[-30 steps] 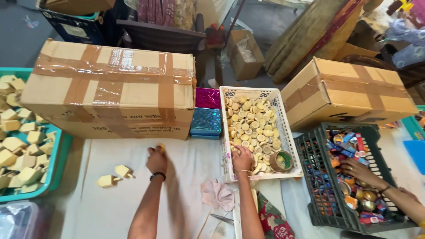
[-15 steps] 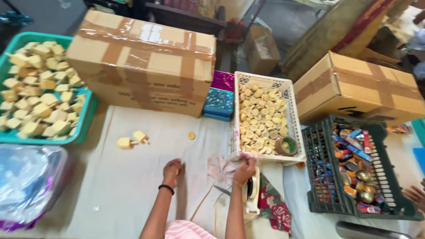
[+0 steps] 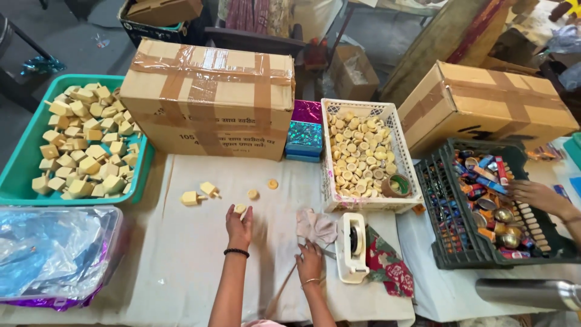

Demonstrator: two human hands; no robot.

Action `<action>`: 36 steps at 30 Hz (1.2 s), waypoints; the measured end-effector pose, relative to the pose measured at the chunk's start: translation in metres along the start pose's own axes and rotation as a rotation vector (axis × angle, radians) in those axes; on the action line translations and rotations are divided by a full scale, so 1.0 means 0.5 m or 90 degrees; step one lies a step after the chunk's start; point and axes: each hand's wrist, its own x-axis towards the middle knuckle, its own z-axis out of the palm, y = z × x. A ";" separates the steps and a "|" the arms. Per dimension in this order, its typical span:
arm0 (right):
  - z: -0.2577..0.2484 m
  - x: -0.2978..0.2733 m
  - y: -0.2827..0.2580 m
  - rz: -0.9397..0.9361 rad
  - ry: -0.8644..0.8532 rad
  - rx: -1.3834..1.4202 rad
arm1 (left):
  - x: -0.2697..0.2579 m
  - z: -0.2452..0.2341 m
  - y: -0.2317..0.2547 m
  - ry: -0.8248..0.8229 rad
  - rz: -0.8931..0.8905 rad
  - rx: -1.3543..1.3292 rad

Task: The person wraps a small object in shiny blue foil on a table, using a tape dispenser to seal it. After placing the wrapped item aside, they pick up small wooden pieces and round wooden discs from nearby containers and wipe them with a cloth.

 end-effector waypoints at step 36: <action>0.021 0.143 -0.176 0.067 -0.017 0.385 | -0.046 -0.099 0.021 -0.100 -0.052 0.427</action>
